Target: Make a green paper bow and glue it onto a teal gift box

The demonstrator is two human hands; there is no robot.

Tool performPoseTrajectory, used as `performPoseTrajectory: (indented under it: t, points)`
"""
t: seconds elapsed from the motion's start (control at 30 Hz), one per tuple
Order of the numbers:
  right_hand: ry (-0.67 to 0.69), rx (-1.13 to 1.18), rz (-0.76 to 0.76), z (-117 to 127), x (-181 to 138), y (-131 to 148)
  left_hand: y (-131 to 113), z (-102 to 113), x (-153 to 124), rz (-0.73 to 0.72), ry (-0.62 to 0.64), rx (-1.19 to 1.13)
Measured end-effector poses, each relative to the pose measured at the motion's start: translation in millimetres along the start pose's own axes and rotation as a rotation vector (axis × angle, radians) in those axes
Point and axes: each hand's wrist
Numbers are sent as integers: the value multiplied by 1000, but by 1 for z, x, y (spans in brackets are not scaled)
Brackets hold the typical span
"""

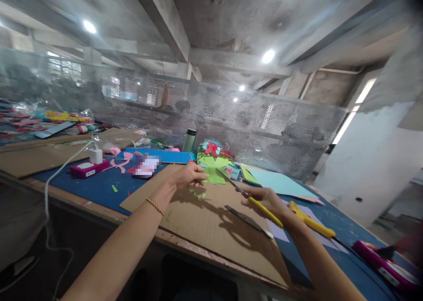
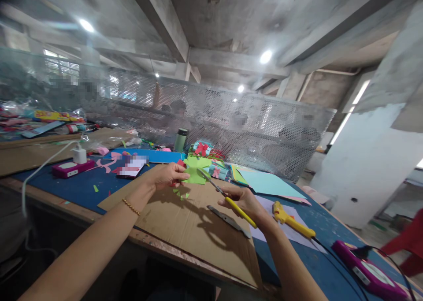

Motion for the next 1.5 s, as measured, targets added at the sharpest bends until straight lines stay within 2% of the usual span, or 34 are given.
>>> performPoseTrajectory:
  t: [0.5, 0.9, 1.13, 1.23, 1.33, 1.5]
  points:
    - [-8, -78, 71, 1, -3, 4, 1, 1, 0, 5, 18, -20]
    - [-31, -65, 6, -3, -5, 10, 1, 2, 0, -2, 36, -32]
    - [-19, -78, 84, -2, -9, 11, 1, 1, -1, -14, 16, -37]
    - [9, -59, 110, -2, -11, 1, 3, 2, 1, -42, -35, -63]
    - [27, 17, 92, -5, -11, -6, 4, 3, 5, -105, -152, -89]
    - [21, 77, 149, -20, -4, 12, 3, 5, 12, -255, -422, -82]
Point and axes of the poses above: each hand's wrist, its own x-axis towards the middle knuckle, its own z-axis out of the back of the hand, y = z × x, and after that the axes turned 15 degrees about y, right-handed
